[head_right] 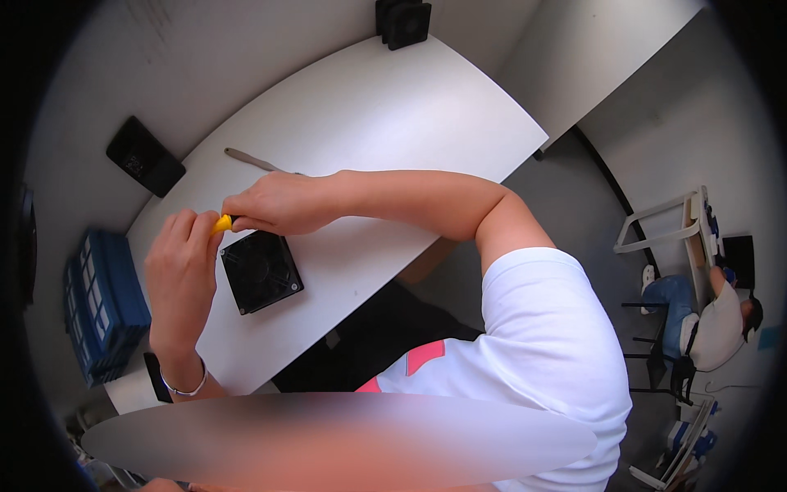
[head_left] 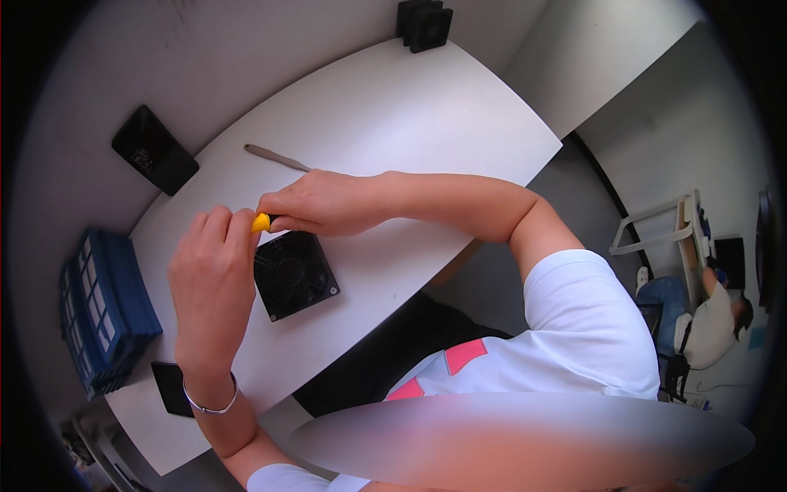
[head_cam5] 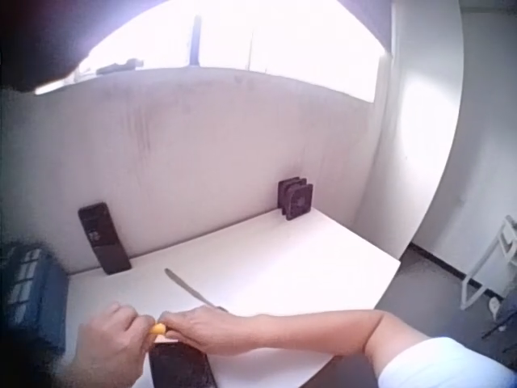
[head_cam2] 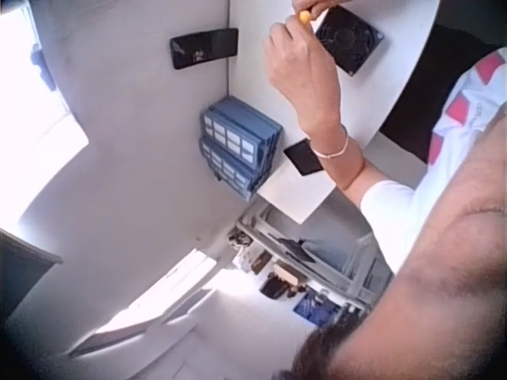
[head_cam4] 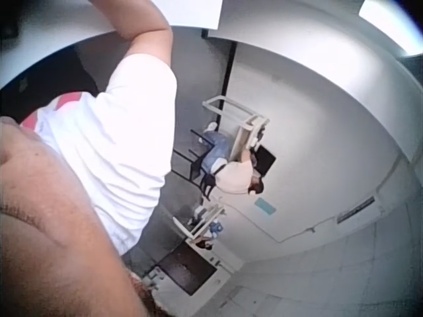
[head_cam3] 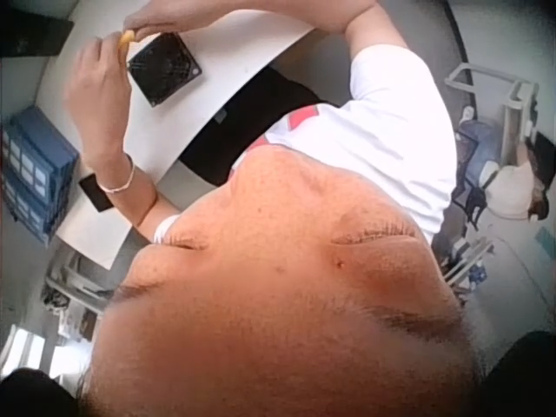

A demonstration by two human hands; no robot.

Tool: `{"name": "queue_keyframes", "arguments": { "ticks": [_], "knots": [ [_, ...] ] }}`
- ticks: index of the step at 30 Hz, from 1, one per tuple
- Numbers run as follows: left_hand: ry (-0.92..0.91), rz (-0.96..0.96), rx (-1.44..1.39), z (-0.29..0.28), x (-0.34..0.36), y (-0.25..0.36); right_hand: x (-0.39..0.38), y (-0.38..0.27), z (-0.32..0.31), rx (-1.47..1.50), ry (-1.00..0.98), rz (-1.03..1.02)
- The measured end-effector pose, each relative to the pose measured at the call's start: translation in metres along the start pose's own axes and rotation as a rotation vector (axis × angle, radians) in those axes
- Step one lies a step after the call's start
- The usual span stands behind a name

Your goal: Unscrew and clean a computer cooling fan using a screwdriver and brush.

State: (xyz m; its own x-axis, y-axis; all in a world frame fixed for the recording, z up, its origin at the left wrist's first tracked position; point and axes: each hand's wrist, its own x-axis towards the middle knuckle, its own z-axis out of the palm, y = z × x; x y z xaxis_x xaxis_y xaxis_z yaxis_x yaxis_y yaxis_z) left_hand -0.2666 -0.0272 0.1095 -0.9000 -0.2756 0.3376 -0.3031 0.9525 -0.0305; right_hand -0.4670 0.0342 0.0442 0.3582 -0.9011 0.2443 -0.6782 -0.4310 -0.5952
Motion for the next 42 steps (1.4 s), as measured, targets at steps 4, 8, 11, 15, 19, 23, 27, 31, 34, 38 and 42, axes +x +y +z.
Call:
{"name": "queue_keyframes", "arguments": {
  "ticks": [4, 8, 11, 15, 19, 23, 27, 31, 34, 38, 42],
  "knots": [
    [0.035, -0.092, 0.079, 0.013, 0.0, 0.001, -0.001, -0.007, -0.007, -0.18, 0.067, 0.081],
    [-0.01, -0.172, -0.092, 0.02, 0.004, -0.009, 0.001, -0.007, -0.008, -0.246, 0.045, 0.131],
    [-0.037, -0.237, -0.215, 0.022, 0.004, -0.011, -0.001, -0.003, -0.004, -0.249, 0.077, 0.123],
    [-0.15, -0.267, -0.384, 0.013, 0.003, -0.01, -0.003, 0.0, -0.003, -0.227, 0.122, -0.039],
    [-0.26, -0.179, -0.535, 0.012, 0.009, -0.034, -0.002, -0.001, -0.014, -0.089, -0.028, 0.028],
    [-0.302, -0.269, -0.552, 0.013, 0.012, -0.036, 0.004, -0.013, -0.016, -0.152, -0.027, 0.196],
    [-0.461, -0.178, -0.776, 0.011, 0.012, -0.061, -0.003, -0.009, -0.018, -0.117, -0.011, 0.13],
    [-0.066, -0.448, -0.819, -0.013, -0.007, -0.09, 0.0, 0.014, -0.025, 0.222, 0.307, 0.223],
    [0.088, -0.346, -0.781, 0.011, -0.001, -0.072, 0.003, 0.033, -0.022, 0.57, 0.399, 0.192],
    [0.013, -0.211, -0.501, 0.03, 0.008, -0.026, 0.006, 0.033, -0.024, 1.221, 0.511, 0.097],
    [0.007, -0.329, -0.561, 0.031, 0.011, -0.02, 0.006, 0.034, -0.022, 1.284, 0.534, 0.132]
  ]
}}
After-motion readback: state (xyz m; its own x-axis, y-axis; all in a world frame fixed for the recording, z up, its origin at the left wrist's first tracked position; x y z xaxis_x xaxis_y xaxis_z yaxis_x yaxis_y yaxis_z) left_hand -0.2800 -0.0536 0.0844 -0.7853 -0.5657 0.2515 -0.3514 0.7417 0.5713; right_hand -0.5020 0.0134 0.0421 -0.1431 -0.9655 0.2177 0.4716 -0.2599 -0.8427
